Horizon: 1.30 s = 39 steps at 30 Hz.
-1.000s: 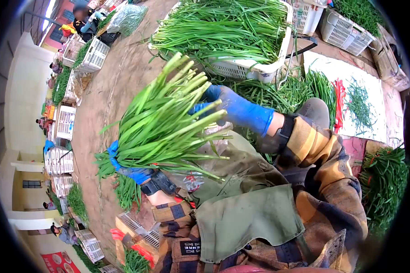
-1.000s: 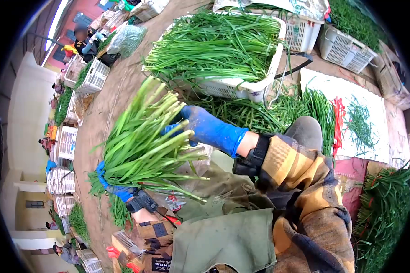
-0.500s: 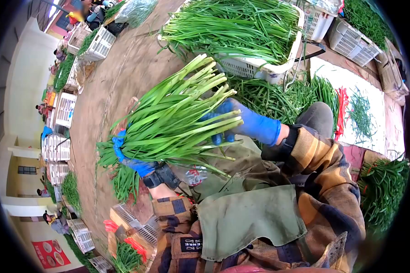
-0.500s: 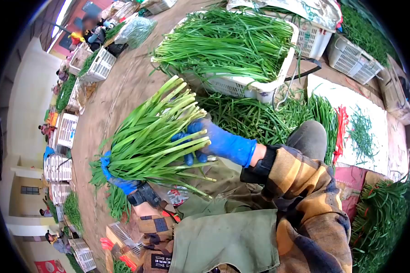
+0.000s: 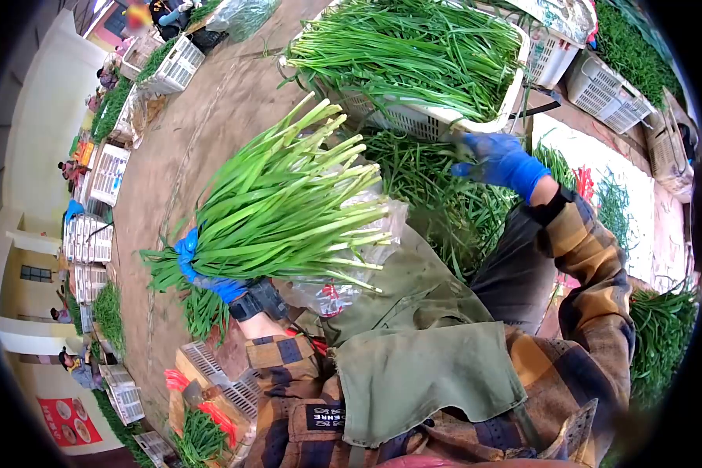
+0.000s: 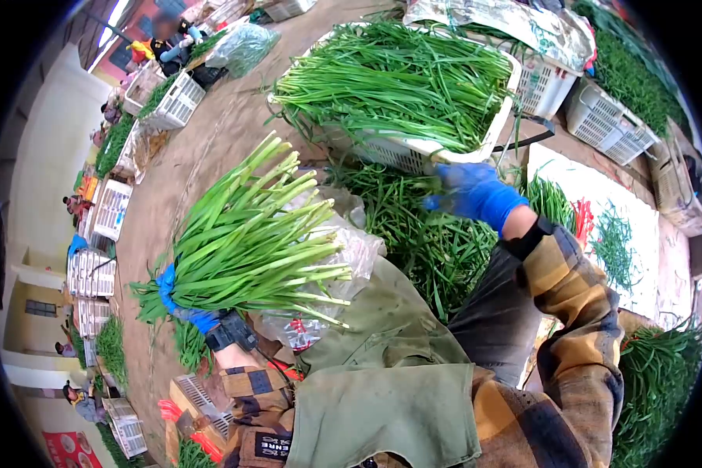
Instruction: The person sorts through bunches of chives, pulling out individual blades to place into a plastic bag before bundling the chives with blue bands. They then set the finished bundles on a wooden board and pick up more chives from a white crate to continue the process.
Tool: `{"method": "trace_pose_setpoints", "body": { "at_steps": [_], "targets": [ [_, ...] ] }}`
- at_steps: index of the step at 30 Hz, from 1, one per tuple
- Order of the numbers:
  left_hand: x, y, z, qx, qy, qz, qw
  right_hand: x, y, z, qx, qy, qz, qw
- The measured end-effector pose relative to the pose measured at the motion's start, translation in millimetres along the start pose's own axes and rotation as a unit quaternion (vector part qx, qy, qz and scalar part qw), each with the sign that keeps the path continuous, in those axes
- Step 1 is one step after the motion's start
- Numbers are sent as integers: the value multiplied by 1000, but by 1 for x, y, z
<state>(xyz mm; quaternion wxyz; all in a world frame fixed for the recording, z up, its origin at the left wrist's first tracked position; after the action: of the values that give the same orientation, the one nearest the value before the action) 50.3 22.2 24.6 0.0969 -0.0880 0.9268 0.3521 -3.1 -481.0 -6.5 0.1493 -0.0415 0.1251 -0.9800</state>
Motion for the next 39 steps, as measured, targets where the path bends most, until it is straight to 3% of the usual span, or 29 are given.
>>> {"method": "trace_pose_setpoints", "body": {
  "at_steps": [1,2,3,5,6,7,10,11,12,14,18,20,21,24,25,26,28,29,30,31,32,33,34,35,36,37,38,39],
  "targets": [
    [-1,0,-3,7,-20,-4,1000,-3,-31,21,-100,84,64,989],
    [-1,-2,-7,14,-41,-8,999,-19,-45,10,-334,176,192,906],
    [-2,0,-10,-45,-2,-27,999,-24,-77,25,-529,141,202,812],
    [1,1,-27,-31,-19,-32,999,-35,-118,30,-624,41,196,755],
    [4,0,-37,-23,-27,-36,999,-46,-129,23,-635,46,201,744],
    [12,3,-42,-121,73,-85,986,-57,-133,12,-618,43,195,761],
    [0,11,-34,6,-119,-23,993,-67,-148,-2,-602,9,181,778],
    [4,4,-44,78,-137,9,987,-68,-151,-9,-593,16,177,785],
    [8,2,-48,89,-120,11,989,-81,-147,-33,-563,99,176,802],
    [13,1,-48,110,-86,15,990,-67,-155,-18,-521,105,179,828],
    [8,2,-44,137,-157,36,977,-60,-159,-17,-667,135,218,700],
    [9,2,-40,98,-117,25,988,-62,-159,-26,-745,105,209,625],
    [10,2,-44,78,-96,18,992,-61,-157,-26,-787,119,159,584],
    [18,1,-57,56,-82,4,995,-58,-148,-27,-753,166,82,631],
    [18,0,-60,51,-86,5,995,-58,-140,-28,-790,200,62,576],
    [18,-2,-63,48,-90,7,995,-56,-136,-28,-801,227,40,553],
    [17,-5,-69,75,-131,29,988,-50,-127,-35,-771,208,22,602],
    [16,-6,-69,94,-142,37,985,-40,-118,-31,-699,227,8,678],
    [16,-8,-68,115,-152,46,981,-39,-99,-40,-637,270,29,721],
    [17,-7,-62,176,-126,45,975,-30,-81,-30,-664,222,-28,714],
    [17,-4,-50,139,-105,11,985,-22,-11,-39,-580,287,-66,760],
    [16,5,-33,96,-85,-22,992,-16,21,-43,-381,239,-110,886],
    [18,11,-28,51,-65,-52,995,-8,13,-17,10,43,-116,992],
    [20,12,-21,70,-37,-44,996,-7,4,-12,50,37,-61,996],
    [17,11,-25,65,-74,-36,994,-6,-7,-12,89,30,-6,996],
    [14,10,-28,60,-110,-28,992,-12,-22,-7,-128,117,76,982],
    [13,9,-31,53,-147,-20,988,-22,-39,2,-337,200,154,907],
    [11,8,-33,65,-141,-10,988,-30,-64,8,-391,170,189,884]
  ]
}}
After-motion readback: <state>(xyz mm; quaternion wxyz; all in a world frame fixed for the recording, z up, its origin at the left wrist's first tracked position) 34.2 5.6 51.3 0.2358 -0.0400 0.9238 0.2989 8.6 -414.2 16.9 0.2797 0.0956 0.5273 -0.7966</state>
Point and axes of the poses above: each hand's wrist, its own x-axis away from the middle knuckle, its own z-axis out of the back of the hand, y = z × x, the point moved 6 cm from there along -x, towards the middle knuckle, and after that the axes turned 13 degrees about z, right-handed, at the moved point
